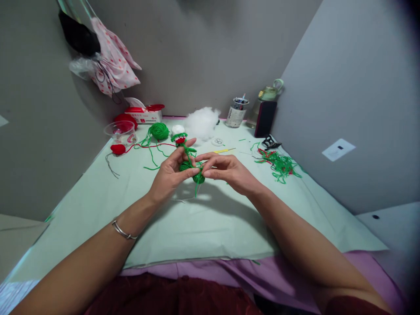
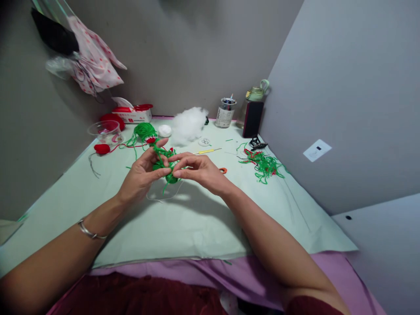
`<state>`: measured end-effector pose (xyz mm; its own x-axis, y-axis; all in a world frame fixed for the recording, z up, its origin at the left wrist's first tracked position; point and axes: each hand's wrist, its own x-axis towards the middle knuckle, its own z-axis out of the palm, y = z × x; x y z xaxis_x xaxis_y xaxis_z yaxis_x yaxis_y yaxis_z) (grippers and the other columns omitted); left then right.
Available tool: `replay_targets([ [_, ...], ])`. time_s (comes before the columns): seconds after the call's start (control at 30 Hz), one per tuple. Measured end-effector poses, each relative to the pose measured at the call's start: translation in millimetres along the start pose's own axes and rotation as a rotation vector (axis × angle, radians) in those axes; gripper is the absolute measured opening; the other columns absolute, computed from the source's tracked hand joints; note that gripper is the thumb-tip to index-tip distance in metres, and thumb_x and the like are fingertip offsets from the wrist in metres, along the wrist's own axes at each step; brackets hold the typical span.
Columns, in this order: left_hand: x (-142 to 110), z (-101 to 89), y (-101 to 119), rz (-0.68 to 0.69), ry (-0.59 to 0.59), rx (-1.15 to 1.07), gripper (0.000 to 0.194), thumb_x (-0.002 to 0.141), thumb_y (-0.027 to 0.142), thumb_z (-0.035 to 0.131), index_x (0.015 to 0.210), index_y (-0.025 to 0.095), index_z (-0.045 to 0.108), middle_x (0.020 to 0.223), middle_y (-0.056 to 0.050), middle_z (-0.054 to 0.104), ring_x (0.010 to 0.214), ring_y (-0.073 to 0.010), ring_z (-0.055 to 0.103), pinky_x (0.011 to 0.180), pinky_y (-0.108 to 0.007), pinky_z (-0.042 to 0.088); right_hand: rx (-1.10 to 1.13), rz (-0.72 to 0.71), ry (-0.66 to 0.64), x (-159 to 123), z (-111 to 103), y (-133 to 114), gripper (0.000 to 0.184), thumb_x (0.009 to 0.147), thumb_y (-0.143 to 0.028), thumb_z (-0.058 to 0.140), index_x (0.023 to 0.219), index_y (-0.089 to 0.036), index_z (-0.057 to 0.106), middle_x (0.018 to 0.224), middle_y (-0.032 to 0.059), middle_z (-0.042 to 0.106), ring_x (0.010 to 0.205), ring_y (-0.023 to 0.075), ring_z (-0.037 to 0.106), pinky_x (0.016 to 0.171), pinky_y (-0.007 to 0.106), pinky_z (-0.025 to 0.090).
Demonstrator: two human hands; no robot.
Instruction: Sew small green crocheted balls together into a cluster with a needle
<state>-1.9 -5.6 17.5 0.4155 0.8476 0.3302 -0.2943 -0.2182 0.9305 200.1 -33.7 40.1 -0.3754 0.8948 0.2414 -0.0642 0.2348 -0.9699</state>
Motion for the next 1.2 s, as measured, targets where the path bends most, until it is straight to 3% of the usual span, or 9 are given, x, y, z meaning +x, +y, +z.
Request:
replay_targets([
  [0.13,1,-1.6,1,-0.005,0.023,0.014,0.067,0.083,0.025,0.078,0.145,0.033,0.055,0.088,0.001,0.06,0.086,-0.015,0.056,0.085,-0.027,0.047,-0.133,-0.131,0.067,-2,3,-6,0.017,0.083,-0.034,0.08,0.081,-0.018,0.077,0.099,0.0066,0.07,0.086,0.0157,0.067,0.076,0.032,0.058],
  [0.27,2,-4.6,3,-0.008,0.002,0.011,0.065,0.09,0.028,0.072,0.151,0.032,0.049,0.092,0.0,0.061,0.089,-0.0148,0.056,0.085,-0.027,0.045,-0.329,-0.307,0.137,-5,6,-13,0.013,0.088,-0.031,0.076,0.082,-0.02,0.075,0.097,0.0076,0.072,0.092,0.0186,0.068,0.083,0.037,0.058],
  [0.4,2,-7.6,6,0.008,-0.071,0.022,0.074,0.088,0.025,0.074,0.154,0.032,0.042,0.096,-0.001,0.062,0.094,-0.016,0.057,0.085,-0.028,0.045,-0.45,-0.395,0.18,-8,8,-16,0.011,0.09,-0.031,0.074,0.086,-0.021,0.074,0.097,0.0079,0.072,0.093,0.0198,0.068,0.081,0.038,0.059],
  [0.8,5,-7.4,3,0.063,0.03,0.04,0.068,0.083,0.024,0.076,0.146,0.029,0.053,0.093,0.0,0.061,0.09,-0.0163,0.055,0.085,-0.028,0.044,-0.92,-0.732,0.071,-9,18,-10,0.01,0.097,-0.013,0.06,0.093,-0.02,0.066,0.099,0.0087,0.074,0.087,0.0186,0.064,0.08,0.037,0.052],
  [1.0,4,-13.5,9,-0.033,-0.008,0.13,0.056,0.084,0.024,0.07,0.139,0.026,0.062,0.092,-0.002,0.059,0.085,-0.017,0.05,0.076,-0.028,0.04,-1.034,-0.781,0.047,-9,17,-7,0.015,0.1,-0.013,0.054,0.094,-0.021,0.066,0.099,0.0083,0.073,0.084,0.0186,0.06,0.078,0.036,0.053],
  [1.2,6,-14.4,20,-0.159,-0.105,0.01,0.048,0.084,0.024,0.072,0.132,0.024,0.064,0.091,-0.001,0.057,0.081,-0.0143,0.048,0.071,-0.025,0.038,-1.128,-0.822,0.028,-9,13,-3,0.017,0.099,-0.009,0.053,0.096,-0.018,0.067,0.102,0.0098,0.072,0.088,0.0198,0.058,0.078,0.036,0.055],
])
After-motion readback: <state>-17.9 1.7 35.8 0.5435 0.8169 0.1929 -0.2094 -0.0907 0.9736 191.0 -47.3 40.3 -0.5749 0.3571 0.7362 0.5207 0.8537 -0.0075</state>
